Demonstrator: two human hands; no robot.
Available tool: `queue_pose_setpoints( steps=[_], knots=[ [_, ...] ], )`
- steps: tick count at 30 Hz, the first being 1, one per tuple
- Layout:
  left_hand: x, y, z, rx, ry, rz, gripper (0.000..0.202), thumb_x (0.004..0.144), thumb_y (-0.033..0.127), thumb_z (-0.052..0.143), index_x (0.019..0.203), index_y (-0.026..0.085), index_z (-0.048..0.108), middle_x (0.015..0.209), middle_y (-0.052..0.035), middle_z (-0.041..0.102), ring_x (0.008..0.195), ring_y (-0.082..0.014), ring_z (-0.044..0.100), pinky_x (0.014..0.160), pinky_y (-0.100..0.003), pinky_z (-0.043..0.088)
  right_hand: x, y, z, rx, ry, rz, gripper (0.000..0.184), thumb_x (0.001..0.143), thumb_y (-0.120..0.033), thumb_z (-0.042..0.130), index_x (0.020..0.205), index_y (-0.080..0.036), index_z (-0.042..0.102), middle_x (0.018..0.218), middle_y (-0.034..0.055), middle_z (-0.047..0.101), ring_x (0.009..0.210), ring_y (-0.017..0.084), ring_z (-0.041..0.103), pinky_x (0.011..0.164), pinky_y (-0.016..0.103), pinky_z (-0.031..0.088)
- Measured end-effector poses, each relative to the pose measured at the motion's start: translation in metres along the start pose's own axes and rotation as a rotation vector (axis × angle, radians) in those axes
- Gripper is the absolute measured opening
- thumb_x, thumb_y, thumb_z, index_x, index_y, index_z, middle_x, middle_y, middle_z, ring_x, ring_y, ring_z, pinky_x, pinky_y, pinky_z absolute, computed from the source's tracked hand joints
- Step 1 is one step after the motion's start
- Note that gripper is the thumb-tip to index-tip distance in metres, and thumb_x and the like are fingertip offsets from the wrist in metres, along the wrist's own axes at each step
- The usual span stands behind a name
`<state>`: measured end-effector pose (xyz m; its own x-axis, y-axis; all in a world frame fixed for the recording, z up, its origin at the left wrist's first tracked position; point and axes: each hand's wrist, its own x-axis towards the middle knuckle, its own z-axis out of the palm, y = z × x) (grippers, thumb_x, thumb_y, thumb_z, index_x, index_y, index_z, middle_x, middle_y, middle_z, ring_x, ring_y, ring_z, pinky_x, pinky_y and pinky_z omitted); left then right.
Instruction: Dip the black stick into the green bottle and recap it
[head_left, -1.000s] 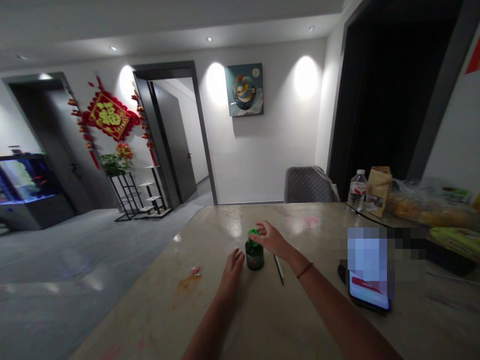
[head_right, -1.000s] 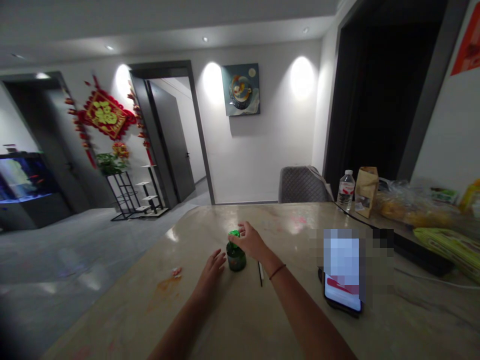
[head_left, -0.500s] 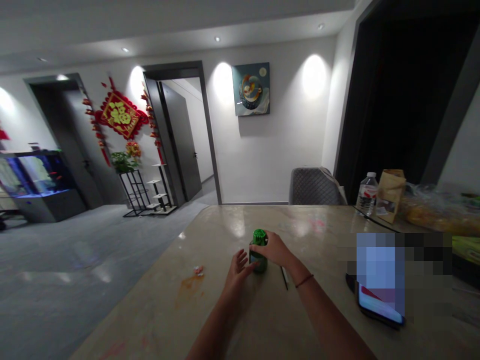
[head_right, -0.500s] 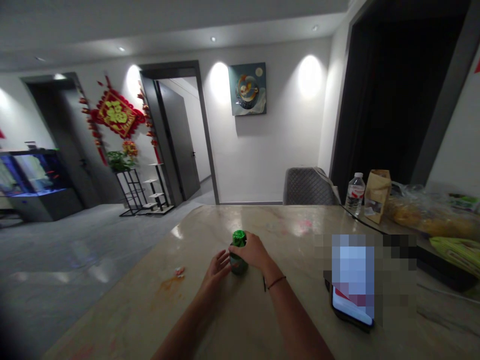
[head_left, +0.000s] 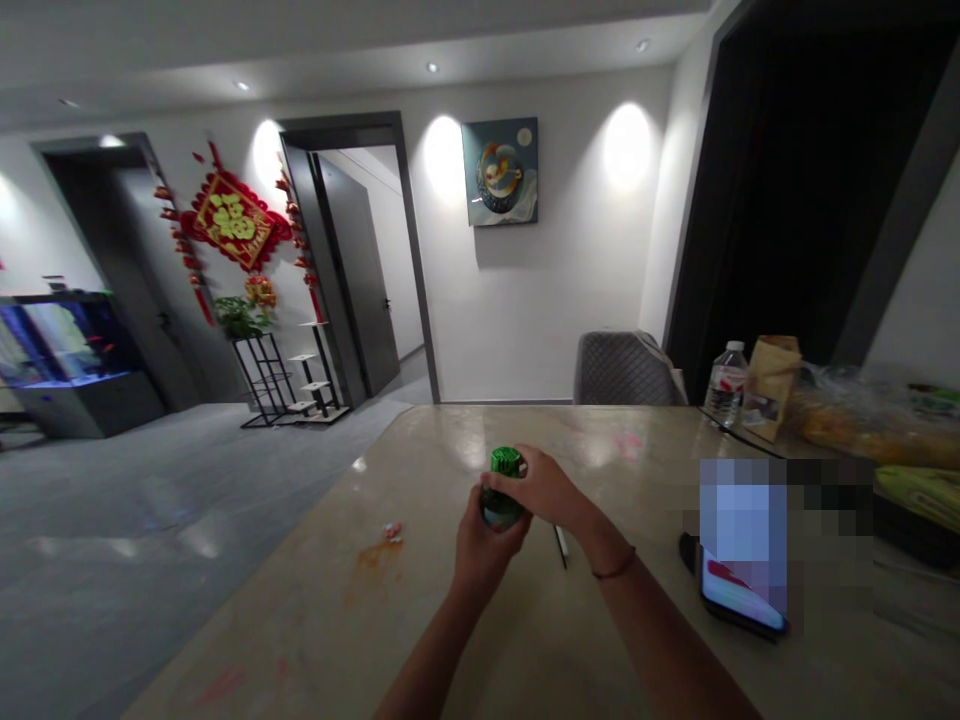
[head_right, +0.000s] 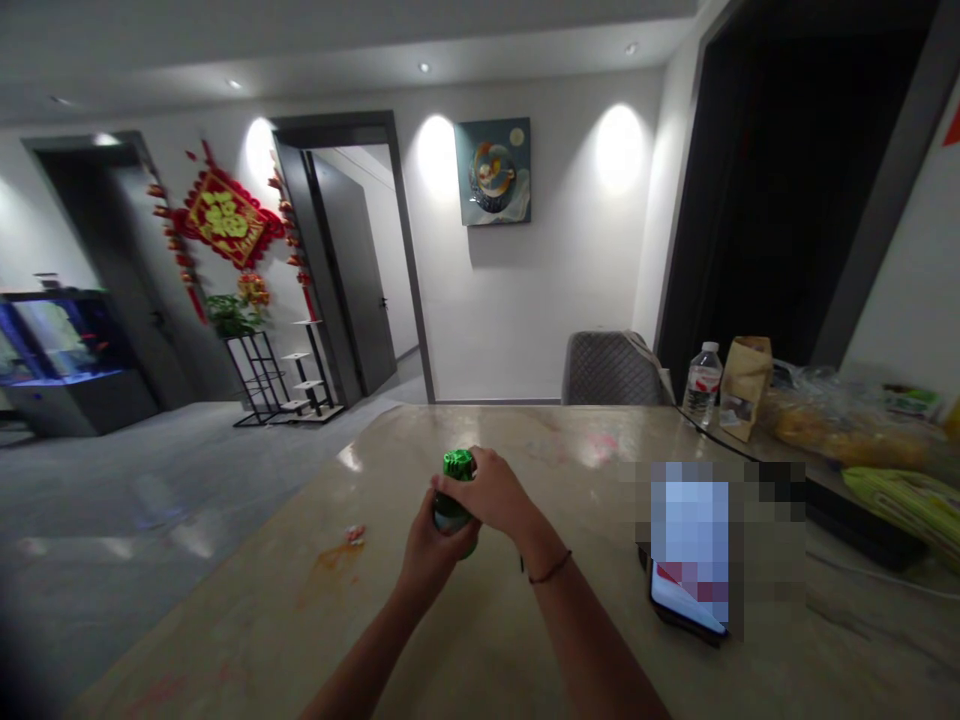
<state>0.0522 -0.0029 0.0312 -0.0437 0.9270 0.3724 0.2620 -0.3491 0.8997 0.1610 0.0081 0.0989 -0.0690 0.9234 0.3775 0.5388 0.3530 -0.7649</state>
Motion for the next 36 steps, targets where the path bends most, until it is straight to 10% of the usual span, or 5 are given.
queue_pose_setpoints(
  steps=[7,17,27,36],
  knots=[
    [-0.002,0.007,-0.006,0.132,-0.039,0.03,0.049,0.058,0.039,0.066,0.1,0.019,0.05,0.082,-0.002,0.062,0.068,-0.014,0.056,0.064,-0.023,0.043,-0.002,-0.005,-0.02,-0.195,0.139,0.029,0.034,0.07,-0.052,0.055,0.067,-0.019,0.055,0.059,0.0012,0.052,0.055,0.012,0.044,0.054,0.025,0.029],
    [-0.003,0.022,-0.005,0.022,-0.142,-0.022,0.048,0.053,0.035,0.07,0.096,0.019,0.054,0.072,0.0,0.061,0.06,-0.0118,0.053,0.055,-0.02,0.039,-0.006,-0.006,-0.044,-0.122,-0.017,-0.082,0.025,0.074,-0.042,0.054,0.071,-0.018,0.06,0.054,-0.0013,0.051,0.051,0.01,0.043,0.05,0.023,0.029],
    [-0.005,0.024,-0.003,0.068,-0.187,-0.002,0.044,0.054,0.036,0.069,0.091,0.018,0.054,0.069,0.0007,0.06,0.059,-0.0112,0.05,0.055,-0.02,0.039,-0.014,-0.005,-0.06,0.062,-0.248,-0.256,0.019,0.074,-0.017,0.048,0.088,-0.021,0.061,0.092,0.002,0.06,0.089,0.016,0.053,0.082,0.028,0.038],
    [-0.003,0.028,-0.008,0.152,-0.181,0.058,0.047,0.057,0.039,0.066,0.097,0.018,0.052,0.078,-0.0015,0.062,0.065,-0.0132,0.054,0.059,-0.022,0.042,-0.011,-0.009,-0.046,-0.077,0.001,-0.058,0.032,0.065,-0.039,0.066,0.09,-0.021,0.059,0.078,0.0041,0.06,0.071,0.017,0.054,0.067,0.029,0.037]
  ],
)
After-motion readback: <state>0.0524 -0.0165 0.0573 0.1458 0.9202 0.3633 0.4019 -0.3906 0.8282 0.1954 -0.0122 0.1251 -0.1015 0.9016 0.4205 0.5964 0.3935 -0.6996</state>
